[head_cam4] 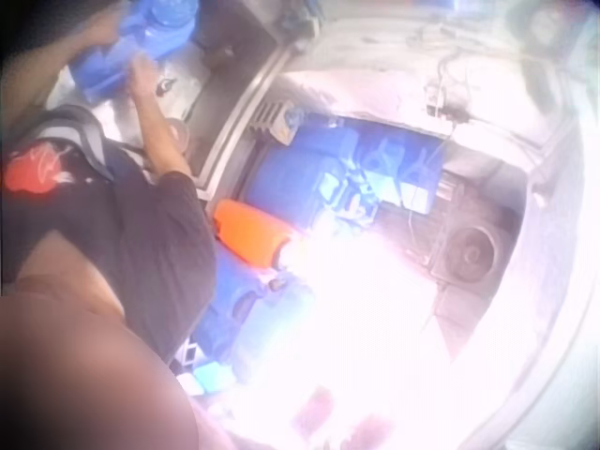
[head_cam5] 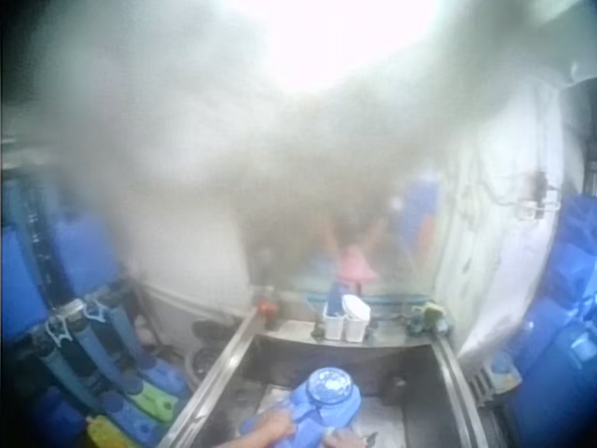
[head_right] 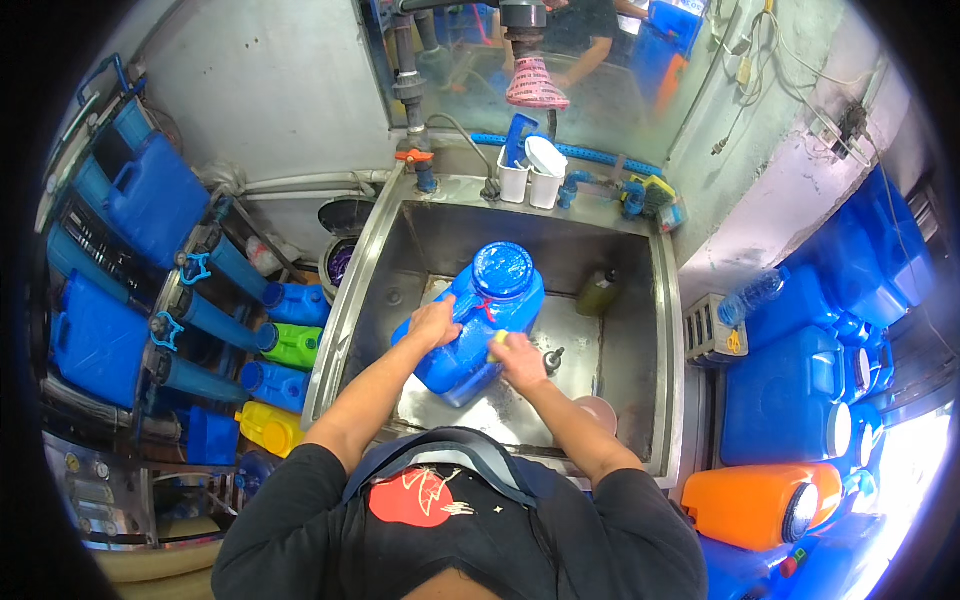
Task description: The person washes a blue plastic container and a small blue lid in a stainless steel sink. They rinse the container, scrub it with a sponge, rinse again, and place it on a shelf. The person also washes the lid under running water and places it on the shelf.
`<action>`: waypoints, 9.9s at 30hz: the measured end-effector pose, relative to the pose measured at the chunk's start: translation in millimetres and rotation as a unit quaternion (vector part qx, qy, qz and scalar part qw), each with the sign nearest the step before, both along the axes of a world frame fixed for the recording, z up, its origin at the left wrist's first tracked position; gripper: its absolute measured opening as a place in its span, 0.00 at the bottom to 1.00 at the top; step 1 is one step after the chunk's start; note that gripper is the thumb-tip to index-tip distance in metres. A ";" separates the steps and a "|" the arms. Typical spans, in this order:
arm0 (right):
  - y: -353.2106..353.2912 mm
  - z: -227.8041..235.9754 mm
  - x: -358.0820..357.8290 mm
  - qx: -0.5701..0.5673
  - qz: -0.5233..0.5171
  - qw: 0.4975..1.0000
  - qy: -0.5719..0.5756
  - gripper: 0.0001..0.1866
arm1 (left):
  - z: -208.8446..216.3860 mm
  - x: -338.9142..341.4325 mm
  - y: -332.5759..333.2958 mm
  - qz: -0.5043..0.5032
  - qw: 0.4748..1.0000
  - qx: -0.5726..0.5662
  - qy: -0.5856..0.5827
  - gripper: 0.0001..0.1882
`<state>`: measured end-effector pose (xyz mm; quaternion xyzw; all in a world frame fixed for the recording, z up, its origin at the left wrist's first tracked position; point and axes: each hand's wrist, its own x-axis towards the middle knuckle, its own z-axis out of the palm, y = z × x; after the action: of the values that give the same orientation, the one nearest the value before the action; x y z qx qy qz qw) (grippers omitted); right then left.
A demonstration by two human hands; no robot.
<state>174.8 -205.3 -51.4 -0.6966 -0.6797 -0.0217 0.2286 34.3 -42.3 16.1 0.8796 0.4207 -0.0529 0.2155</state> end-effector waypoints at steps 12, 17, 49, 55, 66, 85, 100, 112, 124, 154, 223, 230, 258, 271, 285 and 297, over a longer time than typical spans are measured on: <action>7.2 1.1 67.2 0.270 -0.103 0.957 -0.037 0.14 | -10.0 -46.3 11.7 -0.118 0.991 0.056 -0.022 0.27; 75.6 42.1 124.9 -0.071 -0.119 0.965 0.221 0.17 | -11.8 -51.7 18.5 -0.222 0.972 0.071 -0.033 0.25; 104.7 84.6 45.4 0.023 -0.119 0.989 0.082 0.20 | -20.9 -2.2 -17.7 -0.082 0.978 0.168 -0.095 0.46; 85.6 74.6 65.9 -0.059 -0.144 0.988 0.014 0.13 | -12.3 -11.3 -15.0 -0.094 0.984 0.131 -0.081 0.51; 186.6 84.2 4.0 -0.350 0.317 0.848 -0.240 0.13 | -23.5 -3.0 -51.8 -0.133 0.966 0.214 -0.058 0.40; 81.8 -16.7 7.3 -0.137 -0.188 0.888 0.397 0.12 | -46.1 25.9 -14.4 0.233 0.951 -0.075 -0.192 0.48; -28.4 11.2 8.5 0.141 -0.011 0.987 0.070 0.26 | -76.9 99.5 7.0 0.360 0.609 -0.498 -0.502 0.11; 5.0 40.5 52.6 0.085 -0.008 0.982 0.167 0.11 | -51.7 68.8 -9.1 0.337 0.656 -0.492 -0.462 0.12; -8.7 11.6 -8.5 0.061 0.150 0.984 -0.079 0.27 | -45.7 60.2 22.4 0.267 0.655 -0.626 -0.329 0.15; -38.1 13.4 7.5 0.139 -0.100 0.932 0.320 0.25 | -54.7 2.0 -50.7 0.443 0.692 -0.238 -0.518 0.11; 47.9 -111.7 -92.7 -0.432 -0.224 0.871 -0.074 0.24 | -63.7 -62.3 56.7 0.242 0.968 0.043 -0.045 0.27; -0.4 -108.9 -98.6 -0.114 0.071 0.935 0.329 0.24 | -62.7 -61.0 56.0 0.230 0.972 0.036 -0.001 0.27; -6.5 -136.1 -79.0 0.020 -0.259 0.809 0.526 0.31 | -49.6 -30.8 58.5 0.369 0.836 -0.306 -0.267 0.14; 94.6 42.0 102.6 -0.091 0.073 0.848 0.517 0.19 | -54.7 -90.2 -24.2 0.032 0.954 -0.016 -0.298 0.13; 45.7 -61.5 130.5 -0.021 -0.283 0.887 0.365 0.17 | -75.8 -149.9 -24.1 0.084 0.953 -0.168 -0.237 0.09; 38.7 -95.4 137.1 -0.011 -0.229 0.738 0.635 0.15 | -106.9 -182.4 -16.8 0.084 0.938 -0.215 -0.260 0.07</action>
<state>311.9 -166.6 -146.8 -0.6854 -0.1971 0.3818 0.5879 -148.1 -59.1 -90.9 0.7571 0.4007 0.1069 0.5048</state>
